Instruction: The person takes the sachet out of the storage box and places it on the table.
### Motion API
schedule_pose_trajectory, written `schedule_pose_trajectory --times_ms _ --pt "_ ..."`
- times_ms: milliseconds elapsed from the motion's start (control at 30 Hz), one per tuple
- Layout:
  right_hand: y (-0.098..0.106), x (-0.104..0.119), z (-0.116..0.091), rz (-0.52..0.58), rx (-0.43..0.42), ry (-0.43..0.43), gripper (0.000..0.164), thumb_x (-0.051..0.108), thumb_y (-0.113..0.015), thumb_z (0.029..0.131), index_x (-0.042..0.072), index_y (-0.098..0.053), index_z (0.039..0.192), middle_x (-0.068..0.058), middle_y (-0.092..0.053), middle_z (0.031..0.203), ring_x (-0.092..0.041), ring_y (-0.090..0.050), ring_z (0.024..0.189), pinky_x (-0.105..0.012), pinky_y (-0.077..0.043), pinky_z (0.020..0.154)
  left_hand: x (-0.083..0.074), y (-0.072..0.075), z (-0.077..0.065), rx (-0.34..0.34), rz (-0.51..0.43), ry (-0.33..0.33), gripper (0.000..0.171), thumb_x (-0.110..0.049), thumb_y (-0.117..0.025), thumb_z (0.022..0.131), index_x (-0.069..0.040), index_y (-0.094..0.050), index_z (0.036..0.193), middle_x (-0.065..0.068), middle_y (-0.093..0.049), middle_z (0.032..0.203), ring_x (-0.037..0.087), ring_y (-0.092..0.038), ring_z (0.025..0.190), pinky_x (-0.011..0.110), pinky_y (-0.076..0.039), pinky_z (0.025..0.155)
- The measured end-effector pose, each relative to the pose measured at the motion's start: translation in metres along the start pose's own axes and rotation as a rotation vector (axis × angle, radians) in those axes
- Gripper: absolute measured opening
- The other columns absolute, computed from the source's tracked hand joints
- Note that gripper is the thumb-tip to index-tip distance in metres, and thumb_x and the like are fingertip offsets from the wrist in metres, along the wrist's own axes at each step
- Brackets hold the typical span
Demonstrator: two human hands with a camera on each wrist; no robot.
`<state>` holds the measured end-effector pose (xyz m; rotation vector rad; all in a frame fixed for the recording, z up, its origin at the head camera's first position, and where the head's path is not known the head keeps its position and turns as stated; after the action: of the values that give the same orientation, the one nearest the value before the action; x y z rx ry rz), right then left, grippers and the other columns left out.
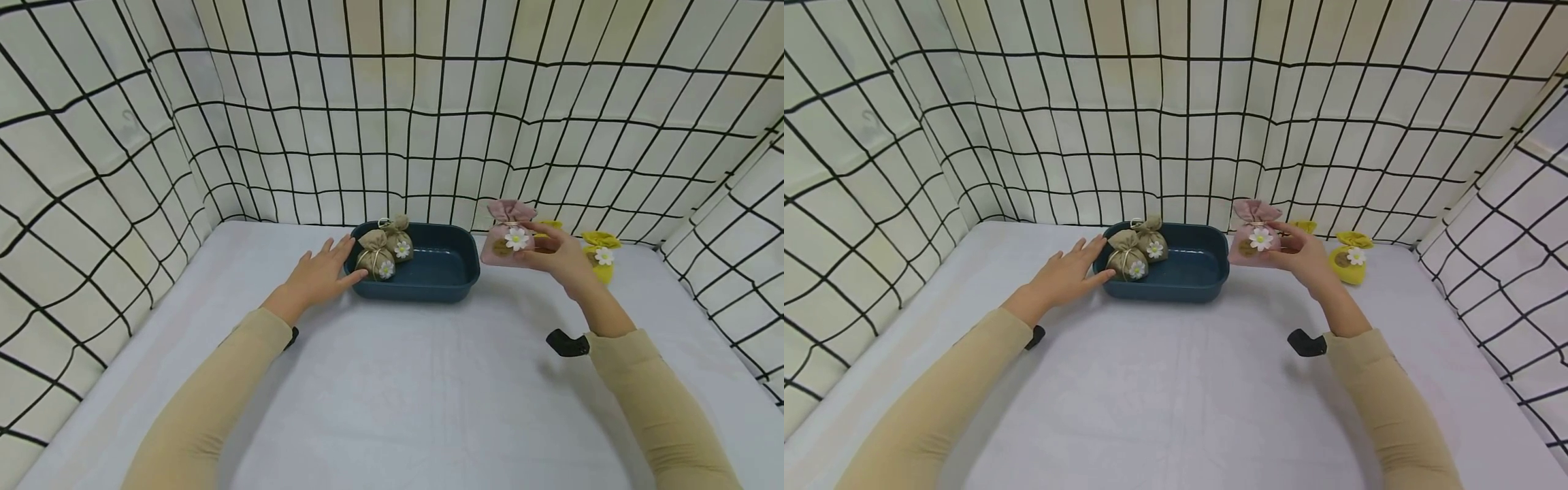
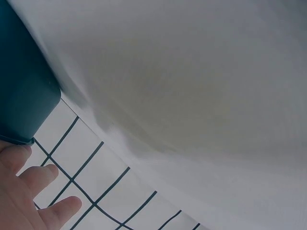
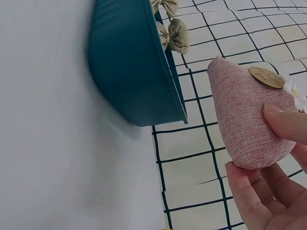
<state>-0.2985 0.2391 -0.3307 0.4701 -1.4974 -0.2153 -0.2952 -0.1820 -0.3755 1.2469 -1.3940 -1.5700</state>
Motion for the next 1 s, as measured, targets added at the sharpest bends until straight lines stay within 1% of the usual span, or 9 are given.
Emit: schedule_pose_trajectory --times_ms 167,300,500,667,767,833,1000 --pt "0.009 -0.001 -0.006 0.007 -0.013 0.024 0.073 0.020 -0.073 0.098 0.010 -0.036 0.161 -0.022 -0.051 0.143 -0.009 -0.055 0.113 -0.014 -0.052 0.084 0.000 0.001 -0.001 -0.002 -0.001 -0.001 0.086 -0.061 -0.041 0.106 -0.007 -0.013 0.166 0.011 -0.012 0.171 0.041 -0.012 0.154 0.071 -0.016 0.116" --pt "0.015 -0.005 -0.009 0.012 -0.014 0.031 0.073 0.019 -0.073 0.098 0.012 -0.036 0.161 -0.021 -0.049 0.144 -0.008 -0.053 0.114 -0.015 -0.052 0.084 0.001 0.001 -0.001 -0.004 0.002 -0.003 0.086 -0.061 -0.042 0.105 -0.006 -0.013 0.165 0.012 -0.012 0.171 0.042 -0.012 0.154 0.071 -0.016 0.116" --pt "0.025 -0.013 -0.013 -0.004 -0.031 0.011 0.075 0.020 -0.073 0.099 0.011 -0.033 0.162 -0.022 -0.047 0.147 -0.011 -0.052 0.118 -0.014 -0.052 0.083 0.001 0.000 0.000 -0.007 -0.002 -0.007 0.087 -0.062 -0.042 0.105 -0.006 -0.014 0.165 0.013 -0.013 0.171 0.042 -0.012 0.154 0.072 -0.016 0.115" --pt "0.034 -0.018 -0.015 -0.046 -0.048 0.001 0.077 0.020 -0.073 0.098 0.012 -0.032 0.163 -0.023 -0.046 0.150 -0.018 -0.050 0.123 -0.012 -0.051 0.082 0.001 0.000 0.000 -0.006 -0.008 -0.007 0.086 -0.061 -0.042 0.105 -0.006 -0.015 0.165 0.012 -0.013 0.171 0.042 -0.013 0.154 0.072 -0.016 0.115" --pt "0.038 -0.020 -0.017 -0.065 -0.053 0.000 0.077 0.021 -0.074 0.098 0.012 -0.033 0.163 -0.024 -0.046 0.149 -0.017 -0.050 0.123 -0.011 -0.050 0.082 0.002 0.000 -0.001 -0.005 -0.001 -0.005 0.086 -0.061 -0.041 0.105 -0.006 -0.014 0.165 0.012 -0.013 0.171 0.042 -0.013 0.154 0.071 -0.016 0.116" --pt "0.041 -0.021 -0.018 -0.072 -0.054 0.008 0.076 0.020 -0.074 0.098 0.012 -0.035 0.162 -0.021 -0.048 0.145 -0.012 -0.052 0.119 -0.012 -0.051 0.082 0.002 0.000 -0.001 -0.005 0.005 -0.004 0.086 -0.062 -0.041 0.105 -0.006 -0.014 0.165 0.012 -0.013 0.171 0.042 -0.013 0.154 0.071 -0.017 0.116" --pt "0.047 -0.024 -0.021 -0.071 -0.058 0.050 0.071 0.017 -0.075 0.097 0.011 -0.040 0.159 -0.006 -0.052 0.132 -0.001 -0.055 0.110 -0.014 -0.052 0.082 0.001 0.001 -0.001 -0.004 0.009 -0.004 0.086 -0.062 -0.041 0.106 -0.006 -0.014 0.165 0.012 -0.012 0.171 0.042 -0.013 0.154 0.071 -0.017 0.116"
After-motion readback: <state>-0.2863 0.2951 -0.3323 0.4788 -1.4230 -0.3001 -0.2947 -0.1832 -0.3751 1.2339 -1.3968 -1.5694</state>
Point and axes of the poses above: each hand's wrist, its own z-axis towards the middle knuckle, its own y-axis out of the back of the hand, x = y × z, the point moved 3 cm from there along z, towards the middle knuckle
